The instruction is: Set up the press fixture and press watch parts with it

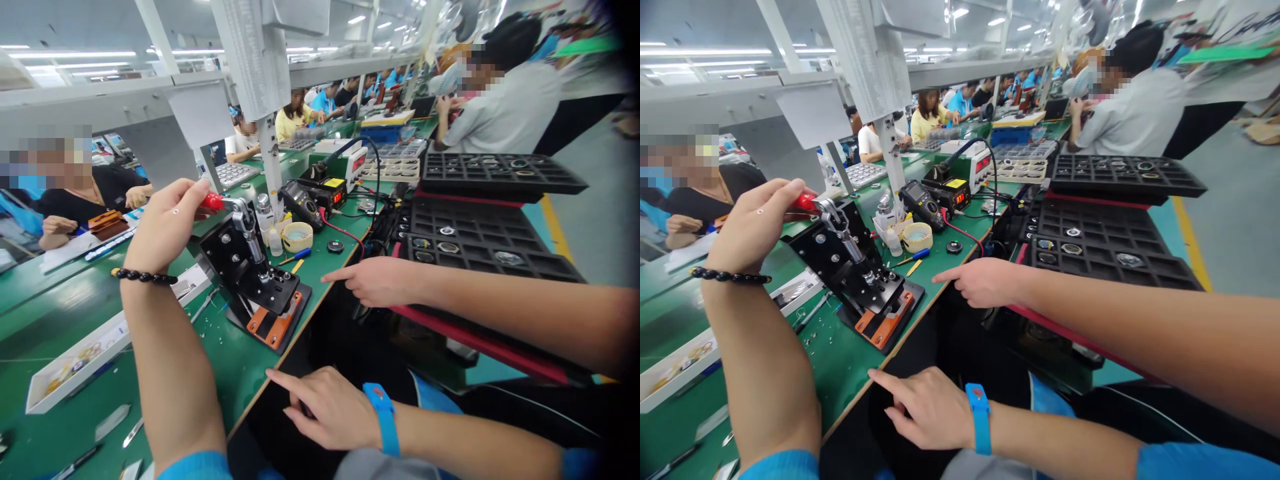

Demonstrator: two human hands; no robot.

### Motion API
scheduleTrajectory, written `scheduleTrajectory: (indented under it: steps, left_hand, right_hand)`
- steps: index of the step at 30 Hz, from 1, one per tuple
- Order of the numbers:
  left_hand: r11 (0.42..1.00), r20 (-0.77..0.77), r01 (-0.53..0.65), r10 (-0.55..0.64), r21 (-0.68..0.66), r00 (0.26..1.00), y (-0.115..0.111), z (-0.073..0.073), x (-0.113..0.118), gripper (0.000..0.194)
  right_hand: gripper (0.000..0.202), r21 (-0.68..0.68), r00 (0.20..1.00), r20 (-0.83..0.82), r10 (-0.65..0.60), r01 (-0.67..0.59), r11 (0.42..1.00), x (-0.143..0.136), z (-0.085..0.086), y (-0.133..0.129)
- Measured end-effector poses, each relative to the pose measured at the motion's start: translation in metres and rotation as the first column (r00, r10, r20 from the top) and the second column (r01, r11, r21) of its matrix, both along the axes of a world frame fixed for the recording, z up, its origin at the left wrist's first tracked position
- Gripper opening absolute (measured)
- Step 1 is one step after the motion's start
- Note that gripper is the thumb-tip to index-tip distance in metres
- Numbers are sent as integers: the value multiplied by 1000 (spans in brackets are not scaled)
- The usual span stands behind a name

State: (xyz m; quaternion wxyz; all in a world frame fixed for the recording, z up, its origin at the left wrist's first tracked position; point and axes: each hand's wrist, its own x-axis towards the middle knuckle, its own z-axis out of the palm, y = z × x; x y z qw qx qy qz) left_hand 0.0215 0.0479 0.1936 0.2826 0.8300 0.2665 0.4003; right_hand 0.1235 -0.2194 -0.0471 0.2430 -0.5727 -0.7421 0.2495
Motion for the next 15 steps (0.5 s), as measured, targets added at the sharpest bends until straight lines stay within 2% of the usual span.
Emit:
scheduleTrajectory:
  steps: [3, 15]
  left_hand:
    - [1000, -5, 2, -2, 4, 1000, -1, 0, -1, 36]
    - [1000, -17, -3, 4, 31, 1000, 2, -1, -2, 40]
  right_hand:
    - [63, -33, 1000, -2, -13, 13, 999, 1, -2, -1]
    - [66, -6, 999, 44, -4, 5, 1000, 1, -5, 0]
